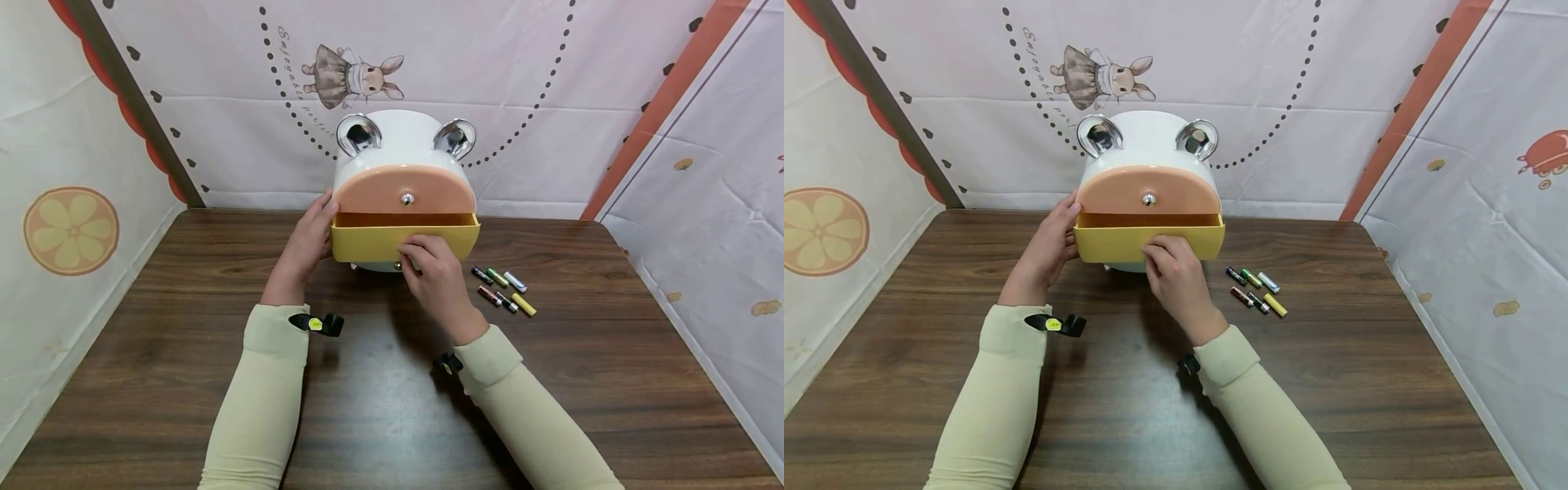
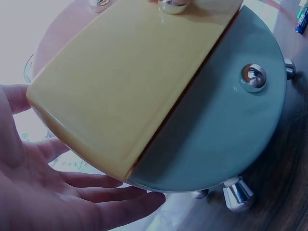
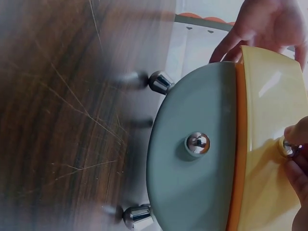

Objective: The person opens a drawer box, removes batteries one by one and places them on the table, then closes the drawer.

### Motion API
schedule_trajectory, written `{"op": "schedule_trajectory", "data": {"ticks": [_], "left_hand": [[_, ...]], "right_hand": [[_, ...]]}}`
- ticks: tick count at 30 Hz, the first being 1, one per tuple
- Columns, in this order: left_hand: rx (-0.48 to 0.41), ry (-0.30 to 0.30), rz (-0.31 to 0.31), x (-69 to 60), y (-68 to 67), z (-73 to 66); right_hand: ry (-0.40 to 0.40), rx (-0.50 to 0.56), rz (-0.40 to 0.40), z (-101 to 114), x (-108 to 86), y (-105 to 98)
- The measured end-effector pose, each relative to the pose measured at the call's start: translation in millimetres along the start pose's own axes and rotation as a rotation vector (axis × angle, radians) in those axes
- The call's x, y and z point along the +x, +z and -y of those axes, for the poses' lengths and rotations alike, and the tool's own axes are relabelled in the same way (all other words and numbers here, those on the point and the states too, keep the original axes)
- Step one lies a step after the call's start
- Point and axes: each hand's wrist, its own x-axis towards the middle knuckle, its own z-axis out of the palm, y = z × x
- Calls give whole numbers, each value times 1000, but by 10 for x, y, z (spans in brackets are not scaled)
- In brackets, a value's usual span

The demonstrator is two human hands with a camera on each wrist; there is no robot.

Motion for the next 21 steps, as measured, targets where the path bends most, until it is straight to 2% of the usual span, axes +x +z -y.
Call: {"op": "schedule_trajectory", "data": {"ticks": [8, 21], "left_hand": [[-7, -21, -14, -6, 3, -12], [1, -36, 8, -13, 0, -22]], "right_hand": [[8, -13, 2, -36, 58, 51], [0, -11, -27, -126, 120, 166]]}}
